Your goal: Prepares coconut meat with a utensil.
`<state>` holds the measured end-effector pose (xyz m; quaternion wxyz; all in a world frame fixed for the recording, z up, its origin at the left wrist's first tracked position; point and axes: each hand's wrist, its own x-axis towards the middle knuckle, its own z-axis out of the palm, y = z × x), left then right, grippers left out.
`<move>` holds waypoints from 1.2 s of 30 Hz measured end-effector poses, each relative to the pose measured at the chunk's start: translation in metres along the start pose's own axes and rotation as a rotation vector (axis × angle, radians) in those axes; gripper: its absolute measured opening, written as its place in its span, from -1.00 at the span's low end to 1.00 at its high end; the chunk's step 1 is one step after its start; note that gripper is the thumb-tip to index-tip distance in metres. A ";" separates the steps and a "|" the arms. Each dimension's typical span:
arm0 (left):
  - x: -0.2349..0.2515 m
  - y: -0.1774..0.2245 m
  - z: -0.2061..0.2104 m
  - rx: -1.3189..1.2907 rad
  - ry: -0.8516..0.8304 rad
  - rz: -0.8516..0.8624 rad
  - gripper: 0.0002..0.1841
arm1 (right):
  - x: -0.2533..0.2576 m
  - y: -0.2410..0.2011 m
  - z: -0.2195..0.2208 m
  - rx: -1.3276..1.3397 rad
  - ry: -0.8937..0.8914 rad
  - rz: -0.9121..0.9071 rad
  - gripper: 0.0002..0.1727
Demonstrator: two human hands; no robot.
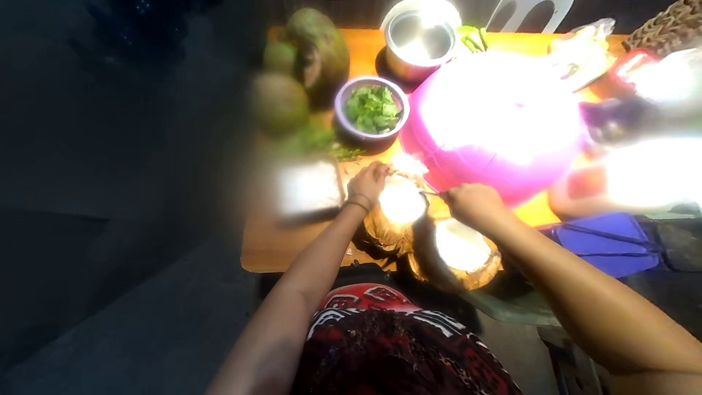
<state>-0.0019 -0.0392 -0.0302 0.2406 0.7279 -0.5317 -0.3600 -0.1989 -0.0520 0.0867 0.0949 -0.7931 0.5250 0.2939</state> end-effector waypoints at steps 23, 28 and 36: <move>0.000 0.002 -0.001 0.009 -0.006 -0.004 -0.52 | 0.005 -0.009 -0.005 -0.054 -0.097 -0.033 -0.70; -0.001 0.001 -0.001 -0.008 -0.010 0.005 -0.52 | -0.002 -0.014 -0.021 -0.050 -0.102 -0.052 -0.74; -0.001 0.001 -0.002 -0.007 -0.019 -0.003 -0.52 | 0.006 -0.009 -0.012 0.005 -0.124 0.015 -0.73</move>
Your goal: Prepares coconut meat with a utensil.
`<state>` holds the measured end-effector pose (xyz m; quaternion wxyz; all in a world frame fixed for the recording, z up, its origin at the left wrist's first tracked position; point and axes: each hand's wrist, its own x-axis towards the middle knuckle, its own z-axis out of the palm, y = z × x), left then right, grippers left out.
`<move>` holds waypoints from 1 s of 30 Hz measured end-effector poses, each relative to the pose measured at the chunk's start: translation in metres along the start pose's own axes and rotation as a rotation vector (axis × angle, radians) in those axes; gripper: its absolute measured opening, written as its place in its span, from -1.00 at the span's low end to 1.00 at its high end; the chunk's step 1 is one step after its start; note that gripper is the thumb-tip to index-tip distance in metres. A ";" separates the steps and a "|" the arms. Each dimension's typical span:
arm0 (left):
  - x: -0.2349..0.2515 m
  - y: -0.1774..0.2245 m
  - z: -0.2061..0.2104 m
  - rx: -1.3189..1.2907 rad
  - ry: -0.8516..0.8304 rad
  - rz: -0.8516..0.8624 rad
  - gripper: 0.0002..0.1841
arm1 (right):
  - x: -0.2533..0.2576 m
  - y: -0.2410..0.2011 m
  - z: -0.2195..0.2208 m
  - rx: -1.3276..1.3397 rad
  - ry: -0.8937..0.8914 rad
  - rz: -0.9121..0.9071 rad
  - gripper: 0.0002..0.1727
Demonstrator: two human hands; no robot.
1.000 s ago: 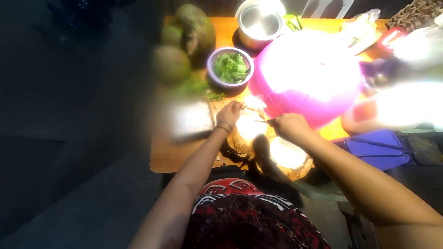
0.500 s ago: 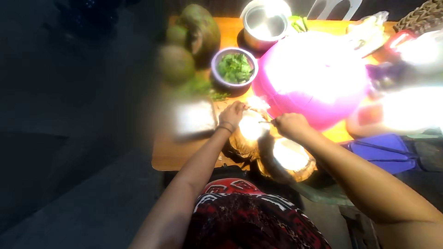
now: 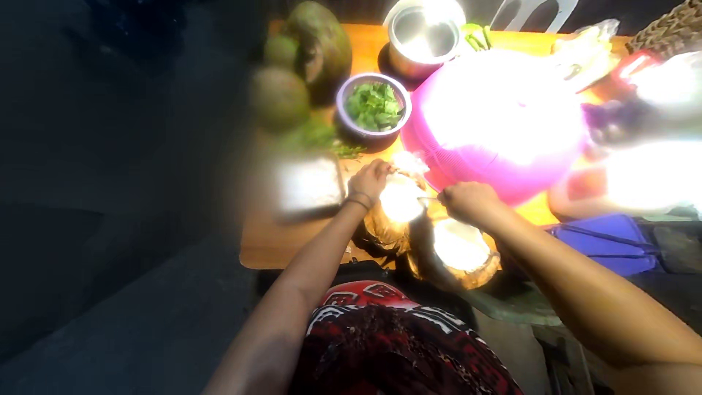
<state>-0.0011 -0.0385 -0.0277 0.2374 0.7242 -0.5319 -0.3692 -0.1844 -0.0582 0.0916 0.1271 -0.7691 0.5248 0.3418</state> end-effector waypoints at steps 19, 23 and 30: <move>0.001 0.002 0.000 0.007 0.001 -0.021 -0.51 | 0.005 0.003 0.018 0.067 0.044 -0.020 -0.73; 0.002 0.005 -0.001 0.013 -0.006 -0.033 -0.52 | -0.013 0.005 0.009 0.030 -0.025 -0.021 -0.81; -0.002 0.001 0.001 0.013 0.018 -0.013 -0.51 | -0.007 0.013 0.030 0.143 -0.027 -0.040 -0.76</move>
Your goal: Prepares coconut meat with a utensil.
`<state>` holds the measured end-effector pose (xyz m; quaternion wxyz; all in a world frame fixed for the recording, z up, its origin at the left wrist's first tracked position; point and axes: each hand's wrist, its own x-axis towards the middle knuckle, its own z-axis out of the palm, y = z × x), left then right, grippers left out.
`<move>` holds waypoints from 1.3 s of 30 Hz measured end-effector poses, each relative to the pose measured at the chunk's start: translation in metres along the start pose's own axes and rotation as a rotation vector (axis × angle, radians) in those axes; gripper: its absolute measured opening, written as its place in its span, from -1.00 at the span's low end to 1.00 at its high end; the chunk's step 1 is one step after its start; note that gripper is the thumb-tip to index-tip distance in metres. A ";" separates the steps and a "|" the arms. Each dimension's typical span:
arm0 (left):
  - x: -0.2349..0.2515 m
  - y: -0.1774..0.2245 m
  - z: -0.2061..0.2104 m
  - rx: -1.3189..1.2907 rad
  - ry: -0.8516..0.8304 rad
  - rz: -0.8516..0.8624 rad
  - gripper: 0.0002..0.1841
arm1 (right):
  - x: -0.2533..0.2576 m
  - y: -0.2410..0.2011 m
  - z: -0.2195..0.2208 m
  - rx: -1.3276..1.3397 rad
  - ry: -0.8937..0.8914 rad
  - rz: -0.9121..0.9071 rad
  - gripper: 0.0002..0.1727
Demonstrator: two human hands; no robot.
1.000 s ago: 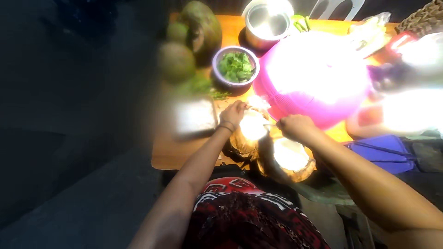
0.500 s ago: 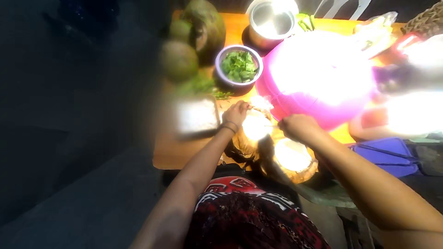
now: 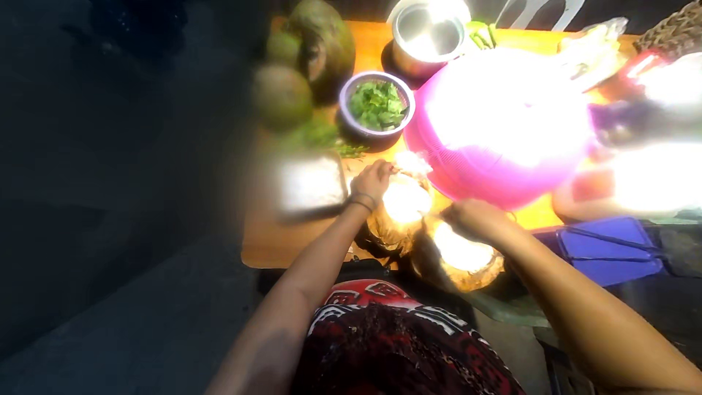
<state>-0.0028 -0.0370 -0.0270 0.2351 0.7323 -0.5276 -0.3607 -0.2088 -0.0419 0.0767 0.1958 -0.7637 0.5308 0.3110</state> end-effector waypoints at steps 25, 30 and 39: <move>-0.022 -0.014 0.019 -0.214 0.189 0.050 -0.61 | 0.000 -0.011 0.008 0.020 -0.004 -0.007 -0.80; -0.025 -0.022 0.025 -0.202 0.261 0.112 -0.62 | 0.003 -0.016 0.005 0.044 0.032 0.070 -0.76; -0.029 -0.025 0.028 -0.189 0.300 0.136 -0.64 | -0.004 -0.023 0.004 0.039 0.079 0.094 -0.76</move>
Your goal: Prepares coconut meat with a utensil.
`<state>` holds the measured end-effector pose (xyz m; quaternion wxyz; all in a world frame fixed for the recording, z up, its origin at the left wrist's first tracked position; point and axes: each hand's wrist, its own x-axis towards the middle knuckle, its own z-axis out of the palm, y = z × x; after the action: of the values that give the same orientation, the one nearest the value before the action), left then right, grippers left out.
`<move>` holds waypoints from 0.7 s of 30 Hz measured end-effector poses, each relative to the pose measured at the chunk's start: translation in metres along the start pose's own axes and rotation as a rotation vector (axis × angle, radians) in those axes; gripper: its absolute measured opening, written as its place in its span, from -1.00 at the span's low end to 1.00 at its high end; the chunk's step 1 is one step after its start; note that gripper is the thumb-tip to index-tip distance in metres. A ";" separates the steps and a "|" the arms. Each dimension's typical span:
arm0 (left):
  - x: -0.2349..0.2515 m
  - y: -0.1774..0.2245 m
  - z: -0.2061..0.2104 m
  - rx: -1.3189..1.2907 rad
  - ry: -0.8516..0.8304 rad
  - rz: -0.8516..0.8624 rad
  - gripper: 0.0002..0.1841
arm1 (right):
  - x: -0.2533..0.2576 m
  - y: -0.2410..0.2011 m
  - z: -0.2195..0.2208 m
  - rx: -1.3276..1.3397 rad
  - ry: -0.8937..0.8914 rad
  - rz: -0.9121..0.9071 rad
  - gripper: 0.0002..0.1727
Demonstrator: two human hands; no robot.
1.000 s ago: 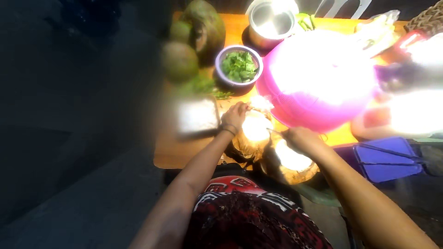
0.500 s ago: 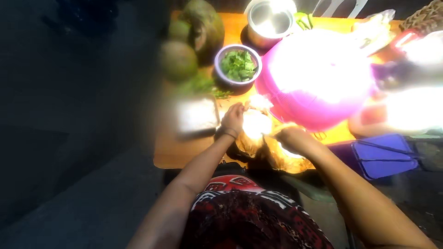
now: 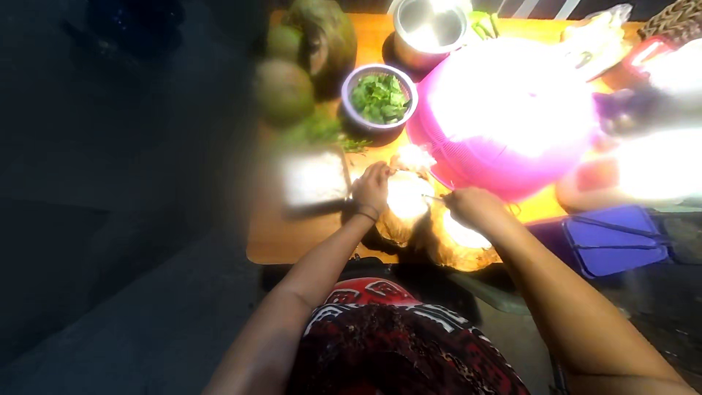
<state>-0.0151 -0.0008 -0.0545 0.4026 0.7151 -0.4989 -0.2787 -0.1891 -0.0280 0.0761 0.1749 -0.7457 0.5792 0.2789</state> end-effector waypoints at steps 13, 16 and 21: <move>0.000 0.004 -0.002 -0.012 -0.025 -0.038 -0.62 | 0.009 -0.001 0.002 -0.007 -0.041 -0.010 -0.77; 0.002 0.004 -0.001 -0.014 -0.039 -0.070 -0.62 | 0.008 0.000 0.015 -0.044 -0.145 -0.121 -0.79; 0.003 0.005 0.000 -0.004 -0.018 -0.052 -0.63 | 0.014 0.001 -0.004 0.011 -0.044 -0.023 -0.77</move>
<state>-0.0164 -0.0040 -0.0498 0.3920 0.7245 -0.4831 -0.2967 -0.1866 -0.0415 0.0706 0.1949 -0.7450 0.5684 0.2897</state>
